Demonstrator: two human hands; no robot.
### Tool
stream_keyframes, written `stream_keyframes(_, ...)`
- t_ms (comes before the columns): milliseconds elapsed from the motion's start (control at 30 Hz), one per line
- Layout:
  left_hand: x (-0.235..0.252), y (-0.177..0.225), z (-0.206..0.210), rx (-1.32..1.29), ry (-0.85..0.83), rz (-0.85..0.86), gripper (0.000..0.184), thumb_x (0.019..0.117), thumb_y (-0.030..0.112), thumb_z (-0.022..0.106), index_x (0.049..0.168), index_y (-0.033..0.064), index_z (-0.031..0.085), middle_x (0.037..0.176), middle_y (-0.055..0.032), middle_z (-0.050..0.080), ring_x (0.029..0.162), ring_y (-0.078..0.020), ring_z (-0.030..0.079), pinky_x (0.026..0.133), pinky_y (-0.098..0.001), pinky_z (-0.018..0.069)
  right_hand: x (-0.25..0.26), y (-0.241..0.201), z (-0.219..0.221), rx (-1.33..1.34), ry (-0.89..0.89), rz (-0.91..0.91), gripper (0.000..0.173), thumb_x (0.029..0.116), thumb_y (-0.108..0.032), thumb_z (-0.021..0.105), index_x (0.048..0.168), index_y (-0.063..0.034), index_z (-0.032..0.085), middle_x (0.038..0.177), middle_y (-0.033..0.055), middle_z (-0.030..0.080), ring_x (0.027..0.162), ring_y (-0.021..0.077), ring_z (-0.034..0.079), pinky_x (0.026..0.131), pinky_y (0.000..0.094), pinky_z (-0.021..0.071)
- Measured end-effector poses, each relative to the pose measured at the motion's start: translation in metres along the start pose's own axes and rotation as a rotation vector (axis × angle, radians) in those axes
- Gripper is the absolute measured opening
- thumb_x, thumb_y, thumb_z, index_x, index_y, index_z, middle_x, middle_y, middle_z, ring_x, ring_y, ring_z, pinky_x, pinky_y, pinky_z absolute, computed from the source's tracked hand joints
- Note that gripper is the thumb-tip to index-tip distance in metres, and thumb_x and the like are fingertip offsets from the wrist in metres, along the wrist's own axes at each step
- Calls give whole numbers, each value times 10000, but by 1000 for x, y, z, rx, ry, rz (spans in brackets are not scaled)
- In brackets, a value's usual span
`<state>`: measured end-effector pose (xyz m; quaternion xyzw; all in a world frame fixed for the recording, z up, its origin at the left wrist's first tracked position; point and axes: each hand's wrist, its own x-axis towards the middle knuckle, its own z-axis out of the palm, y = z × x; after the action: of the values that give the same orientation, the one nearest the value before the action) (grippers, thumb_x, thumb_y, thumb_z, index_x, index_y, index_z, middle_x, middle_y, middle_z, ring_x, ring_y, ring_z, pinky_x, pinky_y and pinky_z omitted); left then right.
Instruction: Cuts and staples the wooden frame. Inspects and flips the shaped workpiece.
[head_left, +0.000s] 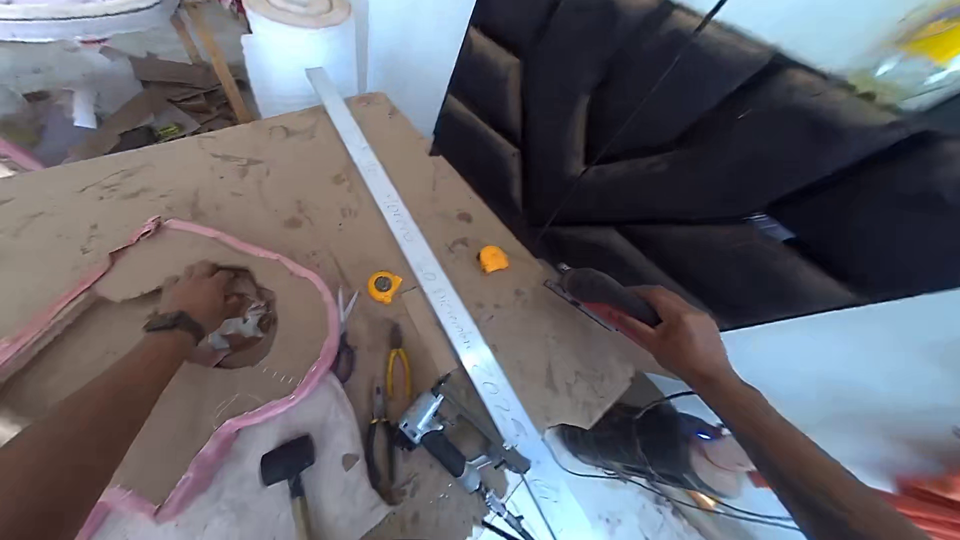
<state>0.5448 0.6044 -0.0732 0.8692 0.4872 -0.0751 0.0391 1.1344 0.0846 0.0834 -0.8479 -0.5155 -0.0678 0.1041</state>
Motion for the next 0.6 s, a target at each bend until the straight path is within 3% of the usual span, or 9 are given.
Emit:
stream_keyframes(100, -7, -14, -20, 19, -16, 18, 582, 803, 494, 826, 1283, 198, 684, 1369, -162, 601, 1291, -420, 535, 1015, -684, 444, -39, -7, 47, 57, 21, -73, 486, 915, -392, 709, 1320, -127, 670, 1245, 165, 685, 1037, 401, 698, 785, 663, 552)
stream_keyframes(200, -45, -27, -64, -67, -54, 37, 544, 889, 477, 761, 1314, 156, 652, 1334, -149, 634, 1161, -389, 649, 926, -667, 532, -82, -31, 75, 111, -9, -168, 536, 826, -362, 729, 1286, -90, 681, 1314, 172, 657, 1126, 406, 677, 811, 657, 552)
stream_keyframes(333, -180, -37, -147, -98, 66, 110, 270, 997, 355, 625, 1131, 138, 712, 1064, -97, 671, 960, -294, 677, 818, -578, 574, -123, -50, 122, 87, -131, -117, 591, 652, -276, 867, 1193, -127, 681, 1283, 179, 634, 1135, 435, 641, 805, 676, 544)
stream_keyframes(433, -316, -59, -156, -88, 70, 36, 320, 1024, 382, 506, 1075, 174, 745, 1092, -50, 687, 1007, -244, 678, 855, -527, 586, -138, -41, 152, 131, -186, -110, 645, 591, -278, 902, 1171, -113, 673, 1295, 222, 599, 1215, 466, 572, 932, 683, 487)
stream_keyframes(500, -398, -60, -152, -171, -22, -101, 341, 1019, 399, 519, 1073, 140, 736, 1031, -74, 690, 936, -261, 688, 799, -538, 587, -133, -36, 138, 222, -284, -137, 656, 650, -317, 904, 1216, -87, 664, 1323, 248, 578, 1271, 479, 522, 1025, 685, 415)
stream_keyframes(567, -468, -47, -149, -332, -277, -295, 368, 1020, 366, 579, 1117, 38, 713, 1026, -200, 700, 947, -383, 694, 832, -637, 555, -125, -49, 104, 327, -403, -130, 617, 797, -335, 842, 1306, -46, 647, 1372, 280, 567, 1337, 479, 484, 1119, 650, 364)
stream_keyframes(600, -500, -38, -139, -405, -432, -380, 382, 1029, 357, 579, 1125, 5, 693, 1037, -244, 697, 977, -430, 686, 863, -675, 531, -120, -69, 83, 356, -412, -99, 551, 865, -318, 787, 1313, -33, 642, 1370, 284, 577, 1336, 462, 498, 1123, 615, 383)
